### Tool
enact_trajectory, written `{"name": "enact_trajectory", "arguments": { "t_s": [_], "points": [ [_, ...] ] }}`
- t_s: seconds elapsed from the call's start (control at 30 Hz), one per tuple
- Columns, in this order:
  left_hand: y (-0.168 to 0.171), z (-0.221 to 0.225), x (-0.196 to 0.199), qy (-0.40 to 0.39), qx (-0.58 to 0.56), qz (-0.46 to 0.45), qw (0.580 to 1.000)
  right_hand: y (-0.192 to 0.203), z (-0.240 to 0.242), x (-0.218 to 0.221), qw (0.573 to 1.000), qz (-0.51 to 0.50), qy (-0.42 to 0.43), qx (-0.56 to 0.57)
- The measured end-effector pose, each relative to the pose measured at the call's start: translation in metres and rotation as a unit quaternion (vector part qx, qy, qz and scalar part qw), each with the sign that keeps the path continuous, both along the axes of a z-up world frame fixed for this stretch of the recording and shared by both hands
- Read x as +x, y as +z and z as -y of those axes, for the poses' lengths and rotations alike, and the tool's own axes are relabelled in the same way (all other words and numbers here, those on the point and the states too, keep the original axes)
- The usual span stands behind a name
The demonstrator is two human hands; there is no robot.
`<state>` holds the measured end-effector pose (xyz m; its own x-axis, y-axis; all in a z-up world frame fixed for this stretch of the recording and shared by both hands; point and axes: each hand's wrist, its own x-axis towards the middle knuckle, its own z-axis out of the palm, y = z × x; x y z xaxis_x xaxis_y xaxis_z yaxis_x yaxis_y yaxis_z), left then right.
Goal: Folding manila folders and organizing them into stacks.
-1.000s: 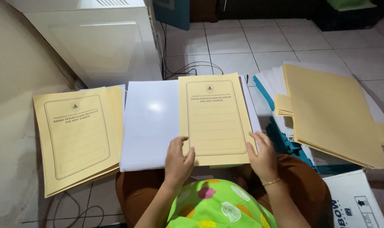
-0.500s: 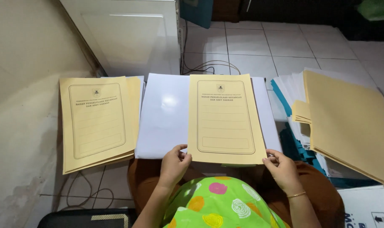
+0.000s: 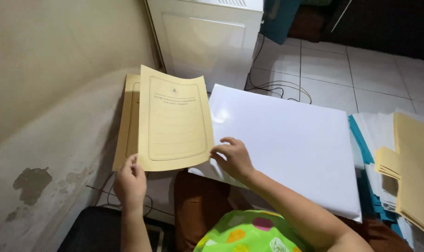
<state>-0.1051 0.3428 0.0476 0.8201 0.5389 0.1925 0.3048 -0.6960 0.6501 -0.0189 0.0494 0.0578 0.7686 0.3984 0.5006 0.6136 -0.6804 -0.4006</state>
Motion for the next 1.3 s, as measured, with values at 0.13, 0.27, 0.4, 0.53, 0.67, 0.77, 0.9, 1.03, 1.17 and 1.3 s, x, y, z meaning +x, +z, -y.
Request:
{"name": "enact_trajectory", "arguments": {
  "t_s": [0.13, 0.27, 0.4, 0.53, 0.67, 0.77, 0.9, 1.03, 1.17, 1.3],
  "points": [
    [-0.048, -0.058, 0.025, 0.112, 0.028, -0.022, 0.993, -0.033, -0.069, 0.042, 0.996, -0.006, 0.031, -0.082],
    [-0.106, -0.085, 0.053, 0.177, -0.001, -0.046, 0.983, -0.021, -0.118, 0.034, 0.93, -0.136, 0.014, -0.341],
    [-0.159, -0.101, 0.064, 0.242, -0.023, -0.023, 0.97, -0.026, -0.142, 0.034, 0.895, -0.2, -0.011, -0.398],
    [-0.179, -0.098, 0.07, 0.274, -0.04, 0.07, 0.958, -0.025, -0.14, 0.037, 0.889, -0.195, 0.019, -0.415],
    [-0.153, -0.084, 0.068, 0.278, 0.011, 0.072, 0.958, -0.022, -0.131, 0.031, 0.89, -0.185, 0.045, -0.414],
    [-0.16, -0.094, 0.07, 0.268, 0.021, 0.054, 0.962, -0.006, -0.106, 0.014, 0.925, -0.154, 0.1, -0.334],
    [-0.14, -0.088, 0.062, 0.237, 0.084, 0.039, 0.967, 0.027, -0.033, -0.026, 0.963, -0.118, 0.119, -0.211],
    [-0.071, -0.001, 0.082, 0.137, 0.119, 0.108, 0.977, 0.028, 0.078, -0.047, 0.998, -0.061, 0.026, 0.019],
    [-0.008, 0.149, 0.094, -0.148, 0.014, 0.146, 0.978, 0.016, 0.199, -0.075, 0.962, -0.039, -0.246, 0.108],
    [0.034, 0.313, 0.08, -0.407, -0.114, 0.14, 0.895, -0.024, 0.33, -0.112, 0.892, 0.061, -0.427, 0.132]
  ]
}}
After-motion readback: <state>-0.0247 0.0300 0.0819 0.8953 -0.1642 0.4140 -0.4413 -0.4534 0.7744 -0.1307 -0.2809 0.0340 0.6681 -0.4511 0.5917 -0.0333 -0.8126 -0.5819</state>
